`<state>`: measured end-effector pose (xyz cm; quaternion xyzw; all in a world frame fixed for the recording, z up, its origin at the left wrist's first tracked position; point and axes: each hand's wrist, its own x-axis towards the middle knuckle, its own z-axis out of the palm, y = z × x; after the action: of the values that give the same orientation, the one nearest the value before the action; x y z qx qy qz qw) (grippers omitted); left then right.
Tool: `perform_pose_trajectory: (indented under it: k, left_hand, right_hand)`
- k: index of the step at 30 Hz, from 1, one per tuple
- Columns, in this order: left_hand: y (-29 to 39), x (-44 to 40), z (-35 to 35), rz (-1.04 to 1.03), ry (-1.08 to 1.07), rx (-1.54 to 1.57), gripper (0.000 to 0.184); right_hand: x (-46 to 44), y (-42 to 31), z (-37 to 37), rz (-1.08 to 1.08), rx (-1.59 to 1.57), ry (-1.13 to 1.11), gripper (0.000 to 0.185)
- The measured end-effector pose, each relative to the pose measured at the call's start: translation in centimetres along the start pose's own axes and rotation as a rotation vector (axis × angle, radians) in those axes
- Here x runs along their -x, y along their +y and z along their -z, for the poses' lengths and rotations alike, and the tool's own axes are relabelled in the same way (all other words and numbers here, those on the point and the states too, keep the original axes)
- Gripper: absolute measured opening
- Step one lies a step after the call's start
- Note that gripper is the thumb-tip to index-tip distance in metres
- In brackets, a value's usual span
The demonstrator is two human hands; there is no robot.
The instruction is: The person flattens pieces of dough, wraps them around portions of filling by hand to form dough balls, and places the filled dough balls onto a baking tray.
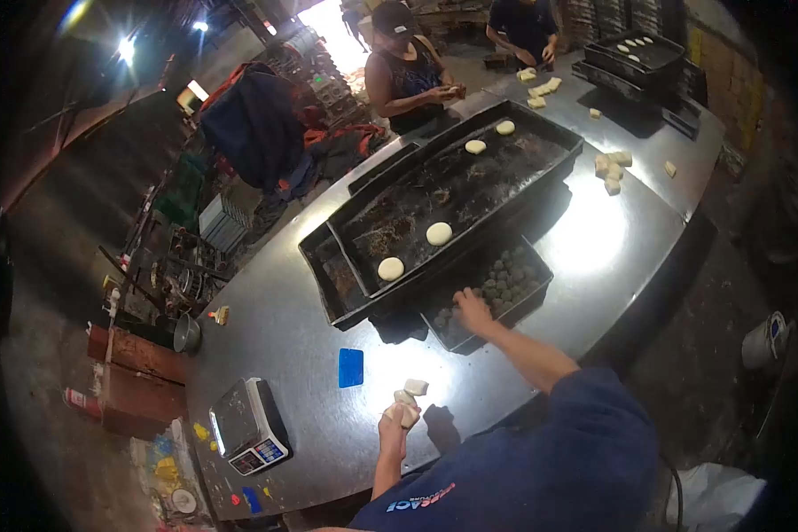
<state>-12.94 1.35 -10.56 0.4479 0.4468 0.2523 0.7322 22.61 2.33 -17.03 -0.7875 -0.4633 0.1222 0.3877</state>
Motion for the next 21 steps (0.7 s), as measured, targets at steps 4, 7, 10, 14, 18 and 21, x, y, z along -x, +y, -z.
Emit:
perform_pose_trajectory:
  k: [4,7,10,14,18,21]
  left_hand:
    - [0.2,-1.5,-0.2,0.176,-0.119,0.160,0.049]
    - [0.4,-2.5,-0.7,0.217,-0.163,0.299,0.051]
    - [0.7,-2.5,-0.2,0.196,-0.223,0.265,0.048]
    - [0.3,-3.6,2.5,0.183,-0.326,0.230,0.048]
    - [4.8,0.0,0.2,0.148,-0.340,0.232,0.055]
    - [5.2,-0.4,1.6,0.076,-0.422,0.013,0.065]
  right_hand:
    - [5.4,-7.6,0.0,0.268,-0.271,-0.058,0.036]
    - [11.2,-11.8,-2.4,0.377,-0.472,-0.245,0.042]
    - [15.2,-16.2,-1.9,0.396,-0.253,-0.196,0.044]
    - [16.6,-18.3,-2.2,0.401,-0.301,-0.054,0.034]
    - [16.2,-19.1,-2.7,0.458,-0.225,0.024,0.028]
    - [15.8,-22.6,0.0,-0.056,-0.646,-0.129,0.032]
